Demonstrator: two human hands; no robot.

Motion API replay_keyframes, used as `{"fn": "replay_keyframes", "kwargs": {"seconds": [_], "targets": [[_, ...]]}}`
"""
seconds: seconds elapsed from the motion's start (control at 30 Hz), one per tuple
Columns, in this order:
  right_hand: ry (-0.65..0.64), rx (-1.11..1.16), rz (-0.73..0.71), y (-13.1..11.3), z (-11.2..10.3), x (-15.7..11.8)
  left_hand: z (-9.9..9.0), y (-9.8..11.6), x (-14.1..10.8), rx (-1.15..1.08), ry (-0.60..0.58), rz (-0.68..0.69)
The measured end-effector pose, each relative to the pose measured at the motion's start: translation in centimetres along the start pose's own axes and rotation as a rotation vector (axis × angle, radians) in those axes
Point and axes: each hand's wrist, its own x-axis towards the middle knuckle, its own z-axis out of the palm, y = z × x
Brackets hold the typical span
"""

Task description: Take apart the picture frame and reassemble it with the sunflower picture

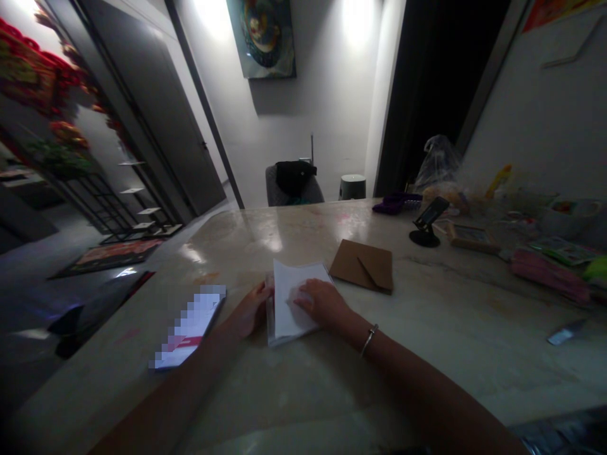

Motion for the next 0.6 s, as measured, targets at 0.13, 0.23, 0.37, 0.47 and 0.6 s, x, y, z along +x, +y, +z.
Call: {"fn": "replay_keyframes", "kwargs": {"seconds": [0.13, 0.23, 0.37, 0.47, 0.6], "targets": [[-0.019, 0.238, -0.008, -2.0, -0.2, -0.3, 0.3, -0.8, 0.0, 0.069, 0.058, 0.084], [-0.022, 0.383, 0.065, -3.0, -0.3, -0.6, 0.4, -1.1, 0.0, 0.09, 0.017, 0.116], [-0.017, 0.408, 0.115, -3.3, 0.1, -0.7, 0.6, -1.2, 0.0, 0.128, 0.04, 0.112], [-0.016, 0.408, 0.168, -3.0, 0.4, -0.4, 0.5, -1.3, 0.1, 0.138, 0.029, 0.097], [0.037, 0.442, 0.234, -2.4, 0.3, 0.1, 0.0, -0.9, 0.6, 0.306, 0.079, 0.138]]}}
